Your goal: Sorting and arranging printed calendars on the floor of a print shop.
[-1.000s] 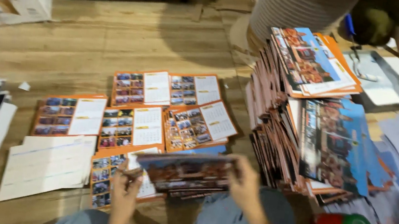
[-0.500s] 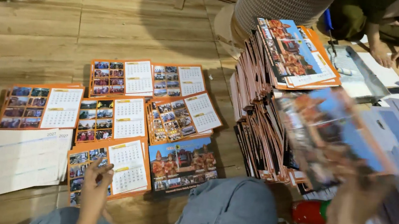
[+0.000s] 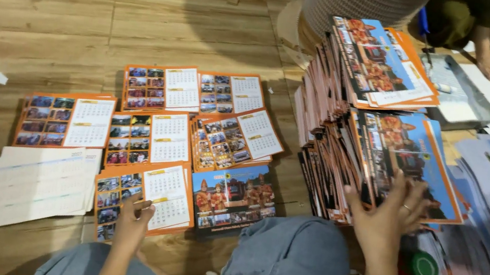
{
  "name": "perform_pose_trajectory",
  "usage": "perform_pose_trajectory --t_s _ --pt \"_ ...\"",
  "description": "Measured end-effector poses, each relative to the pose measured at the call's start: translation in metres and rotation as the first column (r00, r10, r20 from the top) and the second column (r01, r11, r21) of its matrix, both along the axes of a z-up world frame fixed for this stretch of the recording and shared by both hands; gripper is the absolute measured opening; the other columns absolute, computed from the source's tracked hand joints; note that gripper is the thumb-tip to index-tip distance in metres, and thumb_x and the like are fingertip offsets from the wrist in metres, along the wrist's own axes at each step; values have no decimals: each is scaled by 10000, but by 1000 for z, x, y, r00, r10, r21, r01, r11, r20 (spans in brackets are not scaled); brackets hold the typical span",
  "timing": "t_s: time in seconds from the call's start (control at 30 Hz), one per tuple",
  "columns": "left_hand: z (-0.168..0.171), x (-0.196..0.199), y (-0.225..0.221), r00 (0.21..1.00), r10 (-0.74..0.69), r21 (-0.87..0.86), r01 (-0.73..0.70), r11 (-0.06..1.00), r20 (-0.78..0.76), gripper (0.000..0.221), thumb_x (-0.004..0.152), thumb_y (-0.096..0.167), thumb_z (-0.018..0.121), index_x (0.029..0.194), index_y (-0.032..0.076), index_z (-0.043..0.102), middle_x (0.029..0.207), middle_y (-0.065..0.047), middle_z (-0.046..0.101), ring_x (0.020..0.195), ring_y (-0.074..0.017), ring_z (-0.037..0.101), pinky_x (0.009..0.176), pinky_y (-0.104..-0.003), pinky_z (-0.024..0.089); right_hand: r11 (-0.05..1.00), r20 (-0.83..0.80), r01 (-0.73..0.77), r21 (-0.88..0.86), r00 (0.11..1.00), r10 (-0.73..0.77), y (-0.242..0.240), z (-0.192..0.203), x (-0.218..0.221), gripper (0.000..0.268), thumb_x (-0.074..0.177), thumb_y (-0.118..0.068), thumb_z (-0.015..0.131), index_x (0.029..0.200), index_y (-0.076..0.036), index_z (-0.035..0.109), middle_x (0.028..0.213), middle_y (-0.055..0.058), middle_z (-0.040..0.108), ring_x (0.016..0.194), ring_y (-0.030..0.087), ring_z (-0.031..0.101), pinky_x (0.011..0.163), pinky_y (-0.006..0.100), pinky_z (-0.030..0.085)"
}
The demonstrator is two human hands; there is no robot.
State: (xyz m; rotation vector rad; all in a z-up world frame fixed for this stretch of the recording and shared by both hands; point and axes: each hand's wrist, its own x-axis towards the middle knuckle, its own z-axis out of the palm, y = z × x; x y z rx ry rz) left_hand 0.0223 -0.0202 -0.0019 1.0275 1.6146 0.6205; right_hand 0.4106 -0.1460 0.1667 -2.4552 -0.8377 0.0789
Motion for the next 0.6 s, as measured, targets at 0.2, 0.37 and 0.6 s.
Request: perform_pose_trajectory --t_s 0.2,0.37,0.6 --pt "7 -2 0 1000 -4 -31 4 1000 -23 543 868 259 542 1377 142 392 1275 -49 571 1203 -253 513 967 -442 407 988 61 -43 149 998 34 -8 -1 1 814 752 -417 638 1437 -104 327 1534 166 -6 1389 379 -49 1088 569 68" --pt "18 1 0 999 -26 -29 26 999 -22 525 873 258 539 1367 147 400 1269 -57 558 1160 -227 527 949 -411 423 992 304 -59 115 952 21 -19 -22 19 820 765 -223 709 1491 -13 390 1523 219 -38 1386 472 -1 1064 688 115" --pt "8 0 5 999 6 17 -5 1000 -48 539 874 290 535 1366 119 397 1349 -87 491 1249 -254 476 1010 -415 410 725 303 -535 435 844 442 57 -7 -67 598 874 -167 586 1358 45 307 1423 265 318 1421 315 -29 1145 447 -52"
